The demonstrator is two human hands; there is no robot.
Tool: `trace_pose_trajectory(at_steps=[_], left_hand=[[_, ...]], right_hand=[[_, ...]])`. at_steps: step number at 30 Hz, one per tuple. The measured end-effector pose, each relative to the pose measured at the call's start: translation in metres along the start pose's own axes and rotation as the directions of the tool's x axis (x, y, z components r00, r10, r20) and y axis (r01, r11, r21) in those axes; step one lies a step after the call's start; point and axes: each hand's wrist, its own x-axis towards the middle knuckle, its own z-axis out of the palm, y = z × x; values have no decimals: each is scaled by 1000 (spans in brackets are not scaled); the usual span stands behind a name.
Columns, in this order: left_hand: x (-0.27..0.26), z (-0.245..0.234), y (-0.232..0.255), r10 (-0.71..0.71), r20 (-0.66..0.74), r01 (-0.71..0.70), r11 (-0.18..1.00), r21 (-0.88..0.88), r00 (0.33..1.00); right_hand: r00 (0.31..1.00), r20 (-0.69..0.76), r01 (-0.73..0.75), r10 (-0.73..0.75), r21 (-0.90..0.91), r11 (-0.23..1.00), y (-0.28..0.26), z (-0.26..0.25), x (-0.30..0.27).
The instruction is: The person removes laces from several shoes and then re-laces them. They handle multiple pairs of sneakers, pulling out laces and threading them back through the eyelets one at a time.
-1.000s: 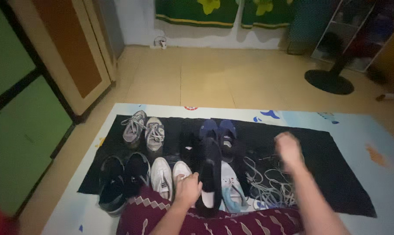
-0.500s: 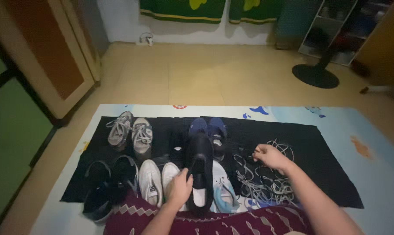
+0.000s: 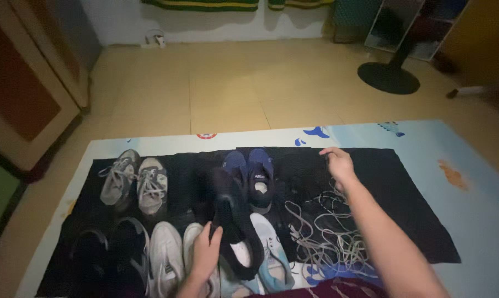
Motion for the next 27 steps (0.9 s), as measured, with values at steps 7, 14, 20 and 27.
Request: trace_pose_trajectory(at_steps=[7, 14, 20, 27], left_hand=[[7, 23, -44, -31, -3, 31, 994, 103, 1000], [6, 20, -42, -210, 85, 199, 972, 128, 974], [12, 16, -32, -207, 21, 205, 977, 62, 978], [33, -54, 10, -234, 47, 227, 967, 117, 971]], right_hand=[[996, -79, -51, 50, -19, 999, 89, 44, 32], [983, 168, 148, -79, -451, 880, 90, 49, 8], [389, 866, -90, 313, -303, 949, 14, 108, -148], [232, 879, -294, 416, -344, 892, -86, 145, -230]])
